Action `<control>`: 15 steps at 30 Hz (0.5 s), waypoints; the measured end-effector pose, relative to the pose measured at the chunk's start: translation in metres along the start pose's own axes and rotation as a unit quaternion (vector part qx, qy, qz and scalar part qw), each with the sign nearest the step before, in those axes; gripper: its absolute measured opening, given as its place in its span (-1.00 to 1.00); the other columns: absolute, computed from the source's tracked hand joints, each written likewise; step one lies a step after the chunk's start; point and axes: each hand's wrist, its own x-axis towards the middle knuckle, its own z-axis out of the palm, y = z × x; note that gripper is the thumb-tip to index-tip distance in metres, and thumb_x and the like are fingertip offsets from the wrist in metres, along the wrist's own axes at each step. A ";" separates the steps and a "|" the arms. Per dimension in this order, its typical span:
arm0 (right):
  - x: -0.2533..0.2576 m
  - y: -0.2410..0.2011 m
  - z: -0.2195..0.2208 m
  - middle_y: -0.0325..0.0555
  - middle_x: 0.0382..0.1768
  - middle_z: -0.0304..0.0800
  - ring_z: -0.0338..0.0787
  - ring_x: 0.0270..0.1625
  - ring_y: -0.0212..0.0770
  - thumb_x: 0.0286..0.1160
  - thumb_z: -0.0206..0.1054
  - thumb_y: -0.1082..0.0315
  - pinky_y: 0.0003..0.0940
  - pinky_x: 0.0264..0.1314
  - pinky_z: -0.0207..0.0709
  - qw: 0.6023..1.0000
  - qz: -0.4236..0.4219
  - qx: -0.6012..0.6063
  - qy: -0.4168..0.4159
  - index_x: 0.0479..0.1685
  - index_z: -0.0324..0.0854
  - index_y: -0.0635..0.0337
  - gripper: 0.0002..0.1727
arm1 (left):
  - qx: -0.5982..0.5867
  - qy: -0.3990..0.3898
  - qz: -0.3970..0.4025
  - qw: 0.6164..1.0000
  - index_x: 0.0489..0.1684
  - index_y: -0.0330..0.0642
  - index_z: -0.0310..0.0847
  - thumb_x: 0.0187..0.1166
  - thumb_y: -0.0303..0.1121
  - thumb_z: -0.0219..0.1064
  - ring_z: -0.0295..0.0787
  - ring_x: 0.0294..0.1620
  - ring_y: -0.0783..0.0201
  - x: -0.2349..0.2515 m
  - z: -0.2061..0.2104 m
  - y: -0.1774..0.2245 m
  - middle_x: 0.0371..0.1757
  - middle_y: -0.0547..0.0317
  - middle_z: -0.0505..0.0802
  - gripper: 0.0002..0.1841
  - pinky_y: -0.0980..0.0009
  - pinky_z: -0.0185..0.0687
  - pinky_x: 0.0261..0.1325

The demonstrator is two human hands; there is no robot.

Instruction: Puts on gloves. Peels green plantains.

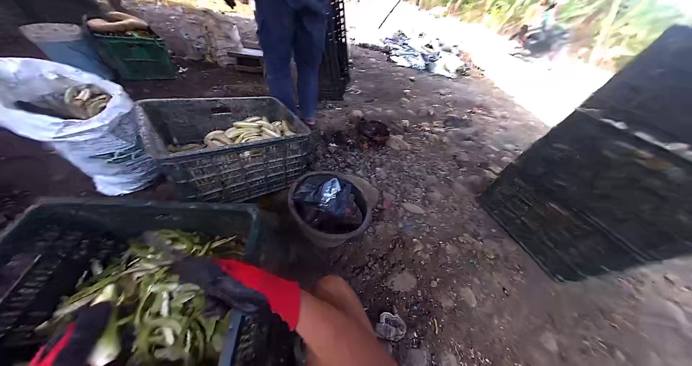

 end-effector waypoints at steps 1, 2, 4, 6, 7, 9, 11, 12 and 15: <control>-0.005 -0.005 -0.001 -0.23 -0.36 0.64 0.58 -0.55 -0.45 0.89 0.00 0.15 -0.52 -0.49 0.59 1.000 0.010 -0.003 0.000 0.55 0.37 0.22 -0.55 | 0.061 0.028 0.044 0.997 0.43 -0.36 0.45 0.74 -0.32 0.15 0.76 -0.07 0.49 0.002 0.001 -0.007 0.06 0.17 0.80 -0.61 0.45 0.72 0.09; -0.009 -0.008 -0.004 -0.24 -0.33 0.66 0.62 -0.50 -0.44 0.90 -0.03 0.16 -0.49 -0.42 0.62 1.000 0.007 -0.005 -0.010 0.58 0.35 0.22 -0.54 | 0.122 0.063 0.085 0.987 0.46 -0.37 0.50 0.63 -0.36 0.30 0.76 0.09 0.49 0.001 0.001 -0.011 0.21 0.11 0.81 -0.55 0.44 0.69 0.25; -0.008 -0.003 -0.008 -0.26 -0.32 0.72 0.69 -0.46 -0.42 0.88 0.00 0.20 -0.48 -0.37 0.68 1.000 -0.027 -0.009 -0.002 0.59 0.33 0.28 -0.53 | 0.195 0.093 0.154 0.964 0.38 -0.36 0.63 0.42 -0.39 0.53 0.78 0.24 0.38 -0.002 -0.003 -0.016 0.27 -0.01 0.83 -0.49 0.39 0.65 0.40; -0.006 -0.001 -0.003 -0.21 -0.18 0.74 0.73 -0.35 -0.46 0.82 0.09 0.25 -0.52 -0.26 0.71 0.993 -0.072 -0.085 0.031 0.54 0.34 0.36 -0.53 | 0.208 0.112 0.169 0.957 0.28 -0.34 0.70 0.36 -0.30 0.60 0.82 0.19 0.38 -0.004 0.000 -0.014 0.19 0.02 0.87 -0.49 0.40 0.68 0.37; -0.006 -0.001 0.000 -0.15 -0.05 0.76 0.75 -0.21 -0.48 0.77 0.13 0.22 -0.53 -0.08 0.70 0.980 -0.091 -0.170 0.044 0.56 0.35 0.40 -0.48 | 0.217 0.123 0.164 0.954 0.26 -0.34 0.71 0.36 -0.26 0.60 0.82 0.17 0.37 -0.006 0.001 -0.011 0.16 0.03 0.89 -0.49 0.38 0.68 0.38; -0.009 -0.006 0.011 0.03 0.21 0.80 0.79 0.19 -0.30 0.71 0.19 0.09 -0.34 0.36 0.61 0.925 -0.088 -0.364 0.070 0.59 0.43 0.35 -0.39 | 0.240 0.140 0.158 0.948 0.25 -0.33 0.72 0.38 -0.19 0.57 0.83 0.17 0.32 -0.009 0.003 -0.006 0.13 0.02 0.89 -0.48 0.31 0.66 0.39; -0.009 -0.009 0.023 0.26 0.36 0.72 0.73 0.41 0.11 0.70 0.21 0.00 0.07 0.53 0.50 0.861 -0.028 -0.503 0.069 0.70 0.38 0.23 -0.31 | 0.265 0.158 0.164 0.937 0.24 -0.38 0.72 0.36 -0.19 0.55 0.83 0.16 0.23 -0.012 0.005 -0.002 0.11 -0.06 0.89 -0.46 0.24 0.63 0.38; -0.007 -0.011 0.031 0.31 0.42 0.66 0.69 0.45 0.22 0.69 0.22 0.00 0.15 0.55 0.45 0.840 0.002 -0.540 0.057 0.75 0.33 0.17 -0.30 | 0.273 0.172 0.167 0.932 0.23 -0.45 0.70 0.31 -0.23 0.57 0.84 0.14 0.17 -0.014 0.005 -0.001 0.09 -0.13 0.89 -0.45 0.20 0.62 0.37; -0.005 -0.011 0.062 0.34 0.46 0.61 0.66 0.45 0.31 0.60 0.32 -0.01 0.27 0.50 0.47 0.818 0.003 -0.576 0.016 0.78 0.35 -0.05 -0.27 | 0.264 0.205 0.166 0.928 0.27 -0.56 0.61 0.21 -0.39 0.62 0.80 0.18 0.16 -0.030 -0.018 -0.003 0.12 -0.25 0.84 -0.39 0.24 0.62 0.37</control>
